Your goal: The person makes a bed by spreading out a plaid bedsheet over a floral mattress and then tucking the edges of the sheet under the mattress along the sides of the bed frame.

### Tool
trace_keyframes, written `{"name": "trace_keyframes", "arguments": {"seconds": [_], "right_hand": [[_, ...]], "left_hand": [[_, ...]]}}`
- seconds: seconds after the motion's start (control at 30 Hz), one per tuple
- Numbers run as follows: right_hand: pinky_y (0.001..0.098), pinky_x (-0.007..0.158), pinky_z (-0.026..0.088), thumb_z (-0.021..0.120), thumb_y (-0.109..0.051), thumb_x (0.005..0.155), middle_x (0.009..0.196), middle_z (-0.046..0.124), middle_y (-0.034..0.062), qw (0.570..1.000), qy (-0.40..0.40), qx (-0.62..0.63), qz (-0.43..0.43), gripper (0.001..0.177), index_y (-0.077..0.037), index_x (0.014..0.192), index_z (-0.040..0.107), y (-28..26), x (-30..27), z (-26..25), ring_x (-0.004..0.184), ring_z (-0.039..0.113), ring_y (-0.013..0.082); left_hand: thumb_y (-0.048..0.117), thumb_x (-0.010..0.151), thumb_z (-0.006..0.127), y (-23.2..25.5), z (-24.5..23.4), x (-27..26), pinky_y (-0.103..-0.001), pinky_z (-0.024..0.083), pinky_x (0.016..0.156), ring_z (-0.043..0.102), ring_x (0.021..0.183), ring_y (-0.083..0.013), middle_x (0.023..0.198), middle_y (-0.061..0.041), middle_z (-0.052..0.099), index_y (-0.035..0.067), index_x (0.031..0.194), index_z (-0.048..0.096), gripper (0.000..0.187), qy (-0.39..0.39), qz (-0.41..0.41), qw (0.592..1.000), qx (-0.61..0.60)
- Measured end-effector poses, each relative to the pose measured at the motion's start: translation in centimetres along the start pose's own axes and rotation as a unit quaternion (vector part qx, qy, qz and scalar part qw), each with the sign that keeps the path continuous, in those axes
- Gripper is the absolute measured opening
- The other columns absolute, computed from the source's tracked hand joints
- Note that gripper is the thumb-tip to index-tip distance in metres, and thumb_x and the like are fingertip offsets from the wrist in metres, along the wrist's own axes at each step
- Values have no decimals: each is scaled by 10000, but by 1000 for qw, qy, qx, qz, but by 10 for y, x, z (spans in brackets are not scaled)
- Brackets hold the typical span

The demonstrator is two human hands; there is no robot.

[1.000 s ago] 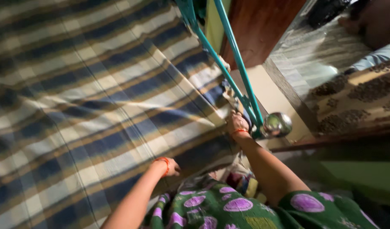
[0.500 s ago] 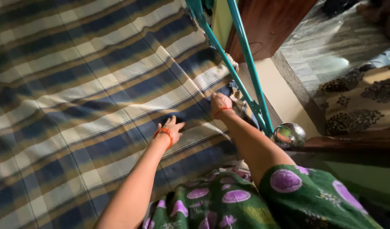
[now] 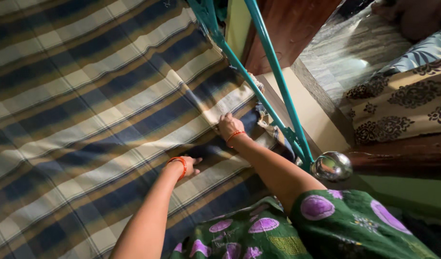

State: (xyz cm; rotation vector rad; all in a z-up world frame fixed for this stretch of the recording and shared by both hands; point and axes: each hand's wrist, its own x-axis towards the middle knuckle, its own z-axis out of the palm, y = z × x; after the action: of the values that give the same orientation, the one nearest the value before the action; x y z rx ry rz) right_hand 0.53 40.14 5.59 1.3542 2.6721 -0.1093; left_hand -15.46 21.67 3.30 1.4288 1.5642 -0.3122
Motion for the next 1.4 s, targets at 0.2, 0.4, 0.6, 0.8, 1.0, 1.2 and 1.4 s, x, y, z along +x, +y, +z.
{"name": "trace_keyframes", "arguments": {"seconds": [0.2, 0.4, 0.6, 0.8, 1.0, 1.2, 1.4], "right_hand": [[420, 736, 613, 730, -372, 878, 1032, 705, 184, 1000, 7, -20, -3, 408, -29, 1093, 681, 6, 9, 8, 925, 736, 334], [389, 767, 630, 820, -194, 754, 954, 762, 140, 980, -21, -194, -29, 248, -70, 956, 748, 93, 50, 8, 910, 771, 291], [452, 800, 599, 756, -85, 820, 1054, 727, 228, 995, 52, -16, 90, 226, -17, 1033, 719, 97, 51, -15, 975, 732, 395], [515, 776, 554, 673, -101, 787, 1110, 647, 217, 986, 137, 90, 11, 338, -44, 1119, 644, 33, 78, -53, 979, 668, 425], [524, 833, 552, 630, -182, 931, 1206, 628, 198, 986, 99, 108, -74, 243, -131, 1165, 672, -12, 152, 11, 1053, 649, 400], [583, 716, 523, 709, -237, 852, 1324, 552, 262, 985, 90, -90, -117, 445, -65, 1250, 613, -74, 91, 31, 1101, 547, 395], [521, 831, 565, 645, -237, 877, 1347, 536, 287, 994, -72, -54, -58, 428, 4, 1230, 618, -101, 98, -11, 1228, 527, 410]], "left_hand": [[333, 1041, 583, -8, -6, -2, -457, 505, 1097, 600, 1325, -336, 1413, -152, 621, 255, 1425, 569, 392, 132, -13, 991, -7], [192, 1012, 565, -50, 5, -7, -469, 477, 1103, 574, 1307, -340, 1410, -132, 626, 186, 1360, 634, 354, 324, -60, 932, -153], [179, 769, 731, -74, 47, 25, -499, 393, 1106, 459, 1372, -436, 1517, -226, 483, 127, 1318, 640, 559, 450, 33, 891, -55], [160, 984, 565, -67, -2, -6, -432, 449, 1135, 573, 1328, -362, 1437, -129, 622, 177, 1307, 675, 342, 398, -60, 893, -200], [118, 885, 574, -90, -29, 27, -483, 372, 1134, 422, 1404, -351, 1569, -150, 419, 171, 1431, 592, 549, 442, -71, 890, -88], [297, 1040, 495, -128, -19, 90, -474, 342, 1198, 345, 1489, -342, 1649, -119, 298, 112, 1514, 459, 510, 379, -114, 884, -249], [258, 1028, 493, -138, -66, 51, -474, 450, 1171, 491, 1454, -348, 1617, -92, 470, 274, 1490, 555, 466, 295, -177, 920, -187]]}}
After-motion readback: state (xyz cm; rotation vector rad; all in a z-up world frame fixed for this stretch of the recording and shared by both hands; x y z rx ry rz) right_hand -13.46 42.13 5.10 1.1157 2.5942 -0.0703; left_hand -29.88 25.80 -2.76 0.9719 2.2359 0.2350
